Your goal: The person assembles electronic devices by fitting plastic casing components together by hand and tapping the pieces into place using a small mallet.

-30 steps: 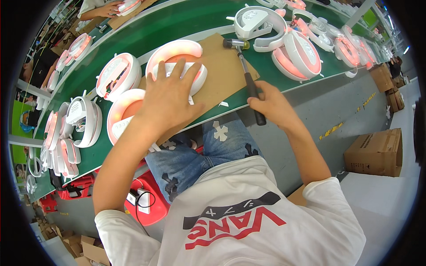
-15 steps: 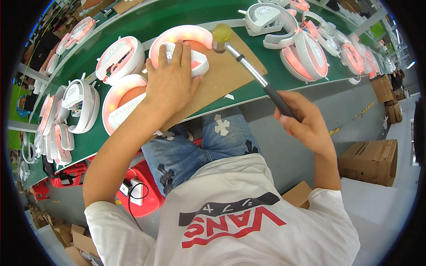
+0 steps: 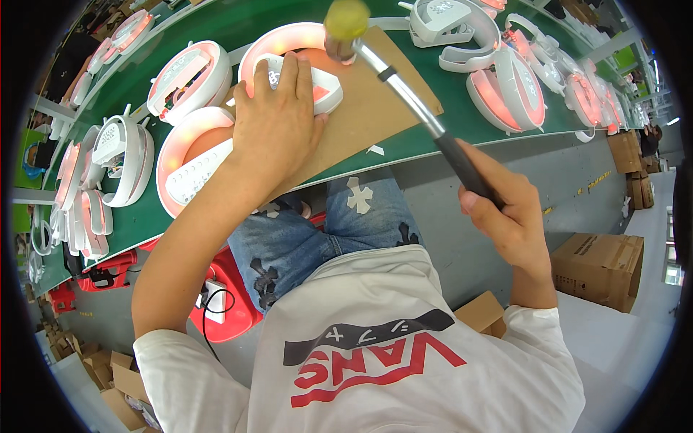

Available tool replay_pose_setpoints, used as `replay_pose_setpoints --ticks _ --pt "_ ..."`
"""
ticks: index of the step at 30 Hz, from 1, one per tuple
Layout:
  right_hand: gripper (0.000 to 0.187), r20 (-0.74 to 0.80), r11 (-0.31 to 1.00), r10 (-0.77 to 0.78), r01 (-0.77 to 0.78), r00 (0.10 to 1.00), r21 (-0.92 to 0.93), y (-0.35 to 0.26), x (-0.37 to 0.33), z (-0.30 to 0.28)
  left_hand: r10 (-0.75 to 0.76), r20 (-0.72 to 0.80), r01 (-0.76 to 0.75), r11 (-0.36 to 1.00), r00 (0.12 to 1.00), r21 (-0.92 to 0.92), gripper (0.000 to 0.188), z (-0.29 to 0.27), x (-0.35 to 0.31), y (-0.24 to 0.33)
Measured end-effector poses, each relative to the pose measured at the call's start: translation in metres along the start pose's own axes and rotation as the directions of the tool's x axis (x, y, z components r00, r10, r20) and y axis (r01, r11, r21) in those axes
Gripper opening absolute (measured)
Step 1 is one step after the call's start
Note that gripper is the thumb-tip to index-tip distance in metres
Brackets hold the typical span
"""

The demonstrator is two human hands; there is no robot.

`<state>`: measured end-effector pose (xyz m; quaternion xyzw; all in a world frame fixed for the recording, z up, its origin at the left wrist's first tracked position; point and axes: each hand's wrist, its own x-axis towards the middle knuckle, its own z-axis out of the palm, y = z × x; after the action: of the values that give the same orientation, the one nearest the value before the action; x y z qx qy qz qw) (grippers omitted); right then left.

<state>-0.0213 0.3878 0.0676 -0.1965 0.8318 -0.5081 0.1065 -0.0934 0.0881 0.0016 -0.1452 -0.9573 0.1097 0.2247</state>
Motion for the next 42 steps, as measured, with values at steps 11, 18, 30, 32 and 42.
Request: replay_pose_setpoints --ticks 11,18,30,32,42 --pt "0.055 0.073 0.974 0.197 -0.204 0.978 0.098 0.012 0.000 0.004 0.125 0.195 -0.060 0.950 0.973 -0.308 0.082 -0.007 0.027 -0.026" --pt "0.052 0.036 0.974 0.185 -0.188 0.982 0.129 0.020 -0.009 -0.007 0.358 0.375 -0.172 0.878 0.855 -0.447 0.106 -0.023 0.032 -0.085" --pt "0.056 -0.095 0.949 0.215 -0.185 0.972 0.256 0.026 -0.035 -0.025 0.025 0.273 0.027 0.983 0.962 -0.184 0.073 -0.043 0.046 -0.001" --pt "0.056 -0.166 0.963 0.176 -0.135 0.970 0.233 0.025 -0.040 -0.027 0.202 0.348 0.013 0.851 0.915 -0.526 0.073 -0.062 0.058 -0.005" --pt "0.053 -0.213 0.987 0.078 -0.045 0.974 0.154 0.004 -0.056 -0.030 0.317 0.085 -0.271 0.899 0.945 -0.345 0.085 -0.019 0.024 0.002"
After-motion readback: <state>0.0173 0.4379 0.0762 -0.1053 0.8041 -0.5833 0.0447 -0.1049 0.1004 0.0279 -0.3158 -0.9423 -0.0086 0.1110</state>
